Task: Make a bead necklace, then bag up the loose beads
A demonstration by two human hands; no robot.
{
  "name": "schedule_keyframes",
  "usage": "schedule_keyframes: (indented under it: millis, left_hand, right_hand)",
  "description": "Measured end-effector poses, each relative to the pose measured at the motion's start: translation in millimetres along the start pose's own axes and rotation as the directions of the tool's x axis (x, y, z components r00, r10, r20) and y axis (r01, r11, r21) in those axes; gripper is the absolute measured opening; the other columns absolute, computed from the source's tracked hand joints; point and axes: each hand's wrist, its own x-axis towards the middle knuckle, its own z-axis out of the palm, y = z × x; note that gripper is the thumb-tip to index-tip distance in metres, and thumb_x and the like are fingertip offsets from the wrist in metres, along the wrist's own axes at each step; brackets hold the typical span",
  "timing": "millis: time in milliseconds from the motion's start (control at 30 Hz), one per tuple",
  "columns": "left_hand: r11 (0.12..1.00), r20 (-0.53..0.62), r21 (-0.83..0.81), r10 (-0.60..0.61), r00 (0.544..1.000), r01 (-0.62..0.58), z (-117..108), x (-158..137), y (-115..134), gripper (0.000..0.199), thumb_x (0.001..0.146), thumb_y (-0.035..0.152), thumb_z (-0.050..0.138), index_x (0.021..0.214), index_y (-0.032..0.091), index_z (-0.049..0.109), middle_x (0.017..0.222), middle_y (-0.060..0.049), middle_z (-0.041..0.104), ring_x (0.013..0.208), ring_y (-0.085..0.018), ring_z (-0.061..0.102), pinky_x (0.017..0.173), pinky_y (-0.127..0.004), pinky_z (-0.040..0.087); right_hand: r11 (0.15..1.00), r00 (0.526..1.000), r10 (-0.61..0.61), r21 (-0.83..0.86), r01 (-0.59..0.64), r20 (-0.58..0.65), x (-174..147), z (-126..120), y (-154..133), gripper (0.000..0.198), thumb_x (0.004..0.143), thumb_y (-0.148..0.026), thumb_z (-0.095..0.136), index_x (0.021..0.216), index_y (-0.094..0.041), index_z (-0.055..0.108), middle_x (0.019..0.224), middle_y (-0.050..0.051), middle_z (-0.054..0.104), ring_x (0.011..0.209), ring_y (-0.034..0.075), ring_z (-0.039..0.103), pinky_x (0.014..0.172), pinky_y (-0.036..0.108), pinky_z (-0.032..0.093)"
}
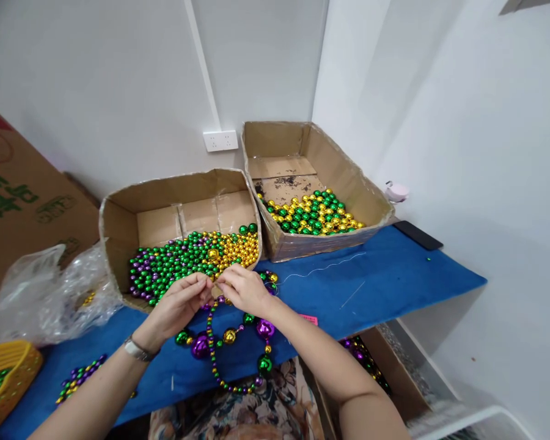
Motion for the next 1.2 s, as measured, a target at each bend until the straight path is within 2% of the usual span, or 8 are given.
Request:
schedule_keyframes:
  millis: [133,267,400,533,667,833,1033,1200]
  left_hand:
    - [1.0,-0.044,0.016,0.015,0.999,-0.014,0.0,0.1,-0.9,0.018,0.086,0.035,0.064,0.084,0.016,0.064,0.07,0.0,0.054,0.064,-0.01,0.049,0.061,-0.023,0.039]
    - [0.997,-0.06,0.075,0.031,0.998,-0.026,0.5,0.0,-1.3,0.021,0.085,0.037,0.064,0.085,0.016,0.063,0.073,-0.001,0.057,0.064,-0.01,0.048,0.06,-0.022,0.038]
    - [0.976,-0.032,0.205,0.073,0.997,-0.065,2.0,-0.3,0.5,0.023,0.088,0.038,0.061,0.083,0.016,0.062,0.07,0.0,0.056,0.058,-0.008,0.042,0.055,-0.021,0.033]
    - [0.942,0.001,0.325,0.083,0.997,-0.078,2.2,-0.7,2.9,0.026,0.088,0.04,0.059,0.08,0.015,0.062,0.069,0.0,0.056,0.057,-0.008,0.042,0.053,-0.021,0.031]
    - [0.93,0.002,0.36,0.079,0.997,-0.074,1.8,-2.8,4.2,0.028,0.088,0.04,0.059,0.077,0.014,0.061,0.067,0.0,0.056,0.057,-0.009,0.044,0.053,-0.021,0.033]
    - [0.976,-0.009,0.21,0.065,0.998,-0.062,-1.9,-5.8,4.6,0.023,0.087,0.037,0.061,0.083,0.015,0.063,0.07,0.0,0.059,0.058,-0.009,0.048,0.055,-0.022,0.038]
    - [0.99,-0.104,0.133,0.065,0.992,-0.051,-7.2,-6.0,4.4,0.023,0.085,0.038,0.065,0.086,0.016,0.063,0.073,-0.001,0.061,0.062,-0.011,0.055,0.061,-0.023,0.044]
    - [0.987,-0.075,0.146,0.083,0.994,-0.072,-3.7,-5.9,3.3,0.023,0.086,0.038,0.064,0.085,0.015,0.063,0.071,-0.001,0.06,0.061,-0.01,0.054,0.059,-0.022,0.043]
  right_hand:
    - [0.965,0.977,0.208,0.154,-0.214,0.052,-12.0,0.0,-11.0,0.019,0.095,-0.03,0.047,0.094,-0.02,0.064,0.083,0.003,0.066,0.077,0.015,0.062,0.073,0.027,0.049]
    - [0.8,0.908,0.402,0.437,-0.411,0.116,-20.3,15.9,-17.2,0.017,0.089,-0.031,0.056,0.099,-0.019,0.061,0.079,-0.001,0.068,0.066,0.012,0.064,0.062,0.023,0.049]
    - [0.83,0.919,0.39,0.413,-0.375,0.052,-15.2,28.0,-22.6,0.018,0.087,-0.025,0.058,0.104,-0.02,0.06,0.082,-0.001,0.071,0.07,0.013,0.065,0.062,0.022,0.046]
    - [0.935,0.953,0.301,0.202,-0.291,-0.022,-7.5,32.3,-22.1,0.006,0.085,-0.016,0.057,0.083,-0.02,0.061,0.072,-0.002,0.066,0.066,0.013,0.06,0.061,0.023,0.041]
    - [0.974,0.974,0.215,0.088,-0.209,-0.072,-5.0,39.6,-13.4,0.014,0.088,-0.017,0.056,0.075,-0.019,0.059,0.074,0.0,0.061,0.071,0.014,0.057,0.066,0.023,0.039]
    - [0.963,0.961,0.24,0.158,-0.218,-0.137,-5.1,41.7,-10.5,0.006,0.087,-0.019,0.061,0.08,-0.019,0.062,0.085,0.002,0.061,0.078,0.014,0.056,0.07,0.024,0.042]
    - [0.881,0.916,0.398,0.299,-0.366,-0.052,-6.8,32.0,-16.5,0.016,0.083,-0.03,0.066,0.074,-0.019,0.057,0.055,-0.007,0.052,0.049,0.008,0.045,0.05,0.021,0.031]
    - [0.848,0.895,0.447,0.316,-0.426,0.007,-7.6,25.4,-18.7,0.015,0.082,-0.026,0.066,0.076,-0.02,0.054,0.055,-0.008,0.057,0.049,0.008,0.051,0.052,0.02,0.036]
